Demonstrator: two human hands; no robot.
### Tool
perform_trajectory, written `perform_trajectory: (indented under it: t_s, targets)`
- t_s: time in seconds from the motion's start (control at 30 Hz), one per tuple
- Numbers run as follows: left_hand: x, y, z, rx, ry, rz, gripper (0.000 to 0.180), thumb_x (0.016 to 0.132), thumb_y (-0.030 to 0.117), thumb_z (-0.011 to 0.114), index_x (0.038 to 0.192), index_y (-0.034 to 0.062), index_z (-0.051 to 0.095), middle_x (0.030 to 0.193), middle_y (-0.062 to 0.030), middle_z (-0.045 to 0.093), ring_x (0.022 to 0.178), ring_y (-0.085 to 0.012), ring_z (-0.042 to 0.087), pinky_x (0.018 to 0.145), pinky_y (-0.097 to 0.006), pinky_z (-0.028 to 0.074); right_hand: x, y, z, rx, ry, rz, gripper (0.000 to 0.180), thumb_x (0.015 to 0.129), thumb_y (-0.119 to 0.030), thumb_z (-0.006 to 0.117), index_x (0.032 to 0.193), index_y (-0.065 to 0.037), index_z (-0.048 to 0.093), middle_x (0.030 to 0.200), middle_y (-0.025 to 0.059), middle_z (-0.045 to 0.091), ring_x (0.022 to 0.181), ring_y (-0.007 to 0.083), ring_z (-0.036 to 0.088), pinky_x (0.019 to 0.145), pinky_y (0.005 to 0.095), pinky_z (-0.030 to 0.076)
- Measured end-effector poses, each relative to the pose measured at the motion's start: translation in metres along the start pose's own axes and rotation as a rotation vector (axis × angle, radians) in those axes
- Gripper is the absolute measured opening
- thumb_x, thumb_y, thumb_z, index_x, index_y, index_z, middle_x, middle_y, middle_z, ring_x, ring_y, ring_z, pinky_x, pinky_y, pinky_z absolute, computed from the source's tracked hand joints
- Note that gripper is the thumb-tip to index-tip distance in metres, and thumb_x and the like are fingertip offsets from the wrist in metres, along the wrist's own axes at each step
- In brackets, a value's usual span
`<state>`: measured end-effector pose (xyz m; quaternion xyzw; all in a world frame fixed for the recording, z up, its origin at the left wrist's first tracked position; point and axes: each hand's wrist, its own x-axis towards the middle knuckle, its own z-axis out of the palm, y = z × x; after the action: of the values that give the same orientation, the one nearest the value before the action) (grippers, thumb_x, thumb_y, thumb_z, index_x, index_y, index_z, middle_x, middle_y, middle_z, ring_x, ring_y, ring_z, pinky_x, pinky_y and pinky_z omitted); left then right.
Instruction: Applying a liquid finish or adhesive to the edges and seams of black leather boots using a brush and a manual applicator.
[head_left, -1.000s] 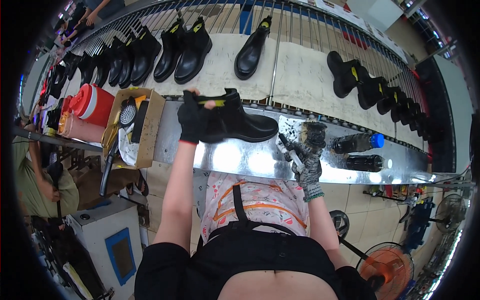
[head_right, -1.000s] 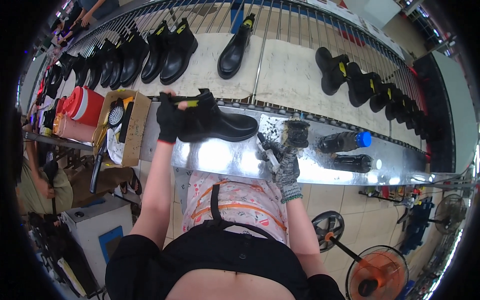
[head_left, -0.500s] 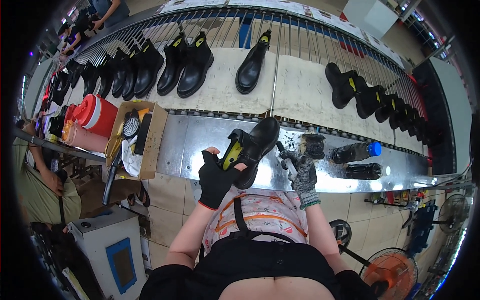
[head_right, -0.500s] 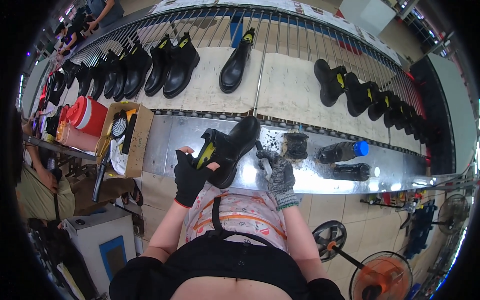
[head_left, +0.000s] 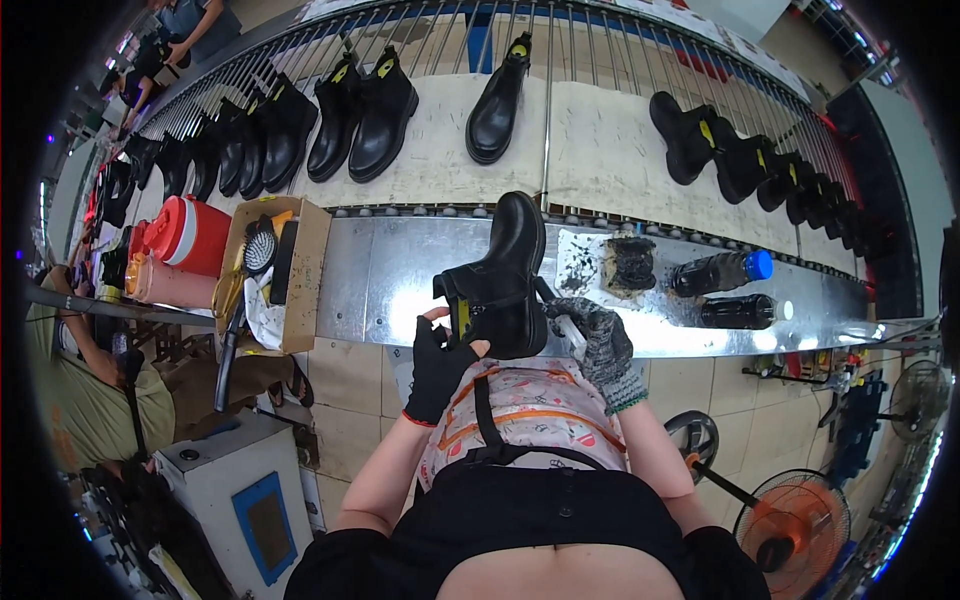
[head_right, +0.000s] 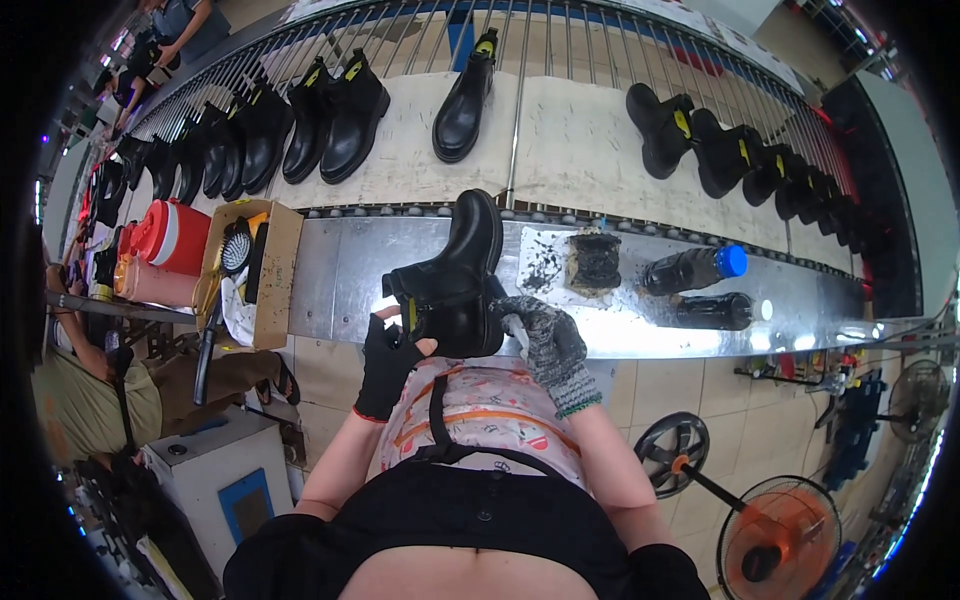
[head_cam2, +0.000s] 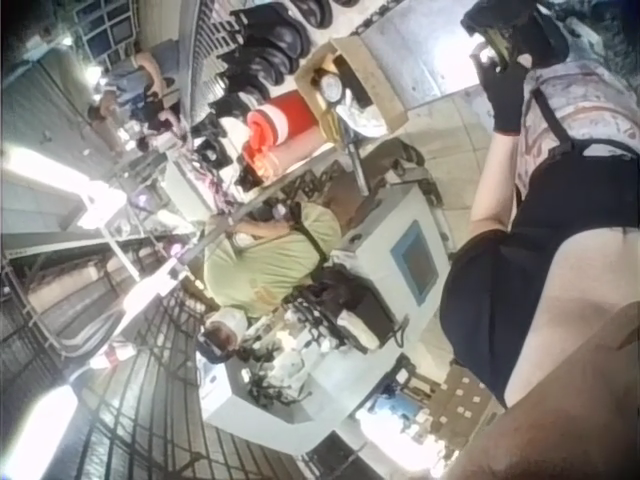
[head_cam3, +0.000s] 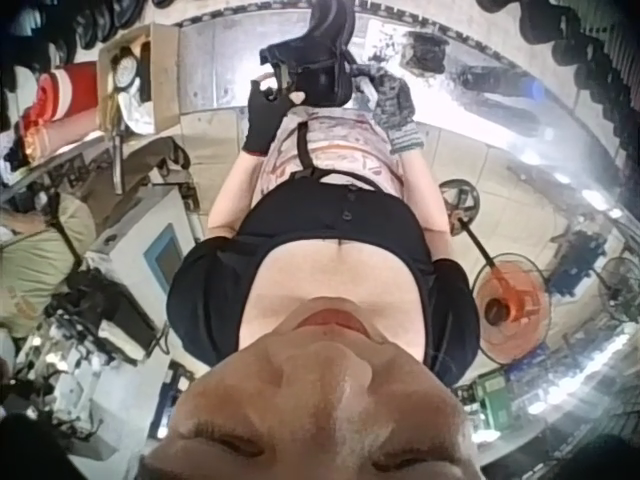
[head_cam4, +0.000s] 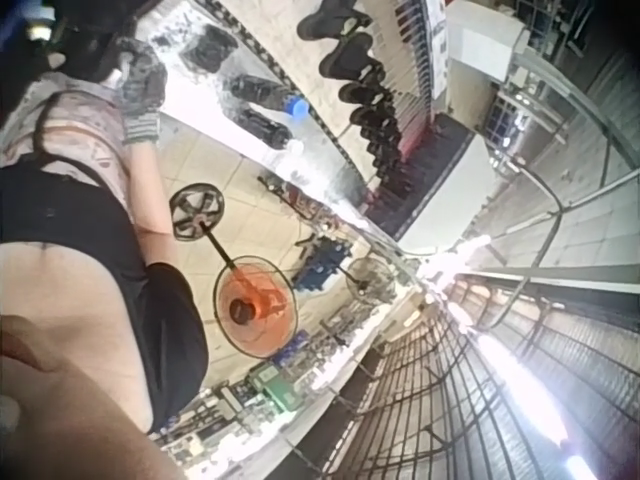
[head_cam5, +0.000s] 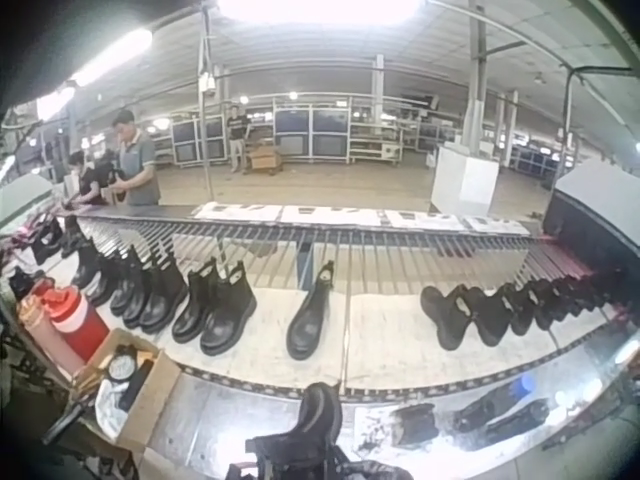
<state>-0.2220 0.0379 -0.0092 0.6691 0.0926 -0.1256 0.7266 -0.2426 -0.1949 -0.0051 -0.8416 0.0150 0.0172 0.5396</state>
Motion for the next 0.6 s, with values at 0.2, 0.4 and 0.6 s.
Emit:
perform_trajectory:
  t_s: [0.2,0.4,0.6]
  targets:
    - [-0.003,-0.006,-0.008,-0.096,-0.097,-0.196,0.043,0.071,0.003,0.071,0.106,-0.0013,0.047,0.082,-0.0075,0.059,0.061,-0.0099,0.057,0.052,-0.022,0.046,-0.003,0.001,-0.019,0.275,-0.182,0.24,0.095,0.081,-0.078,0.019,0.111,0.002,0.061,0.106,0.0105,0.064,0.094,0.0151,0.06,0.085,0.0248,0.046]
    - [-0.002,-0.003,-0.003,-0.148,-0.132,-0.22,0.038,0.072,0.004,0.071,0.101,0.0006,0.046,0.083,-0.0083,0.059,0.066,-0.0123,0.058,0.056,-0.024,0.05,-0.007,-0.023,-0.045,0.264,-0.184,0.312,0.045,0.097,-0.037,0.034,0.108,-0.008,0.066,0.093,0.008,0.068,0.086,0.0179,0.063,0.083,0.029,0.047]
    - [-0.001,-0.001,0.008,-0.224,-0.118,-0.282,0.038,0.072,0.004,0.072,0.099,0.0023,0.046,0.09,-0.0097,0.057,0.072,-0.0163,0.061,0.065,-0.029,0.057,-0.026,-0.038,-0.048,0.463,-0.211,0.155,0.025,0.084,-0.018,0.059,0.103,-0.005,0.067,0.087,0.013,0.067,0.075,0.0233,0.065,0.07,0.031,0.05]
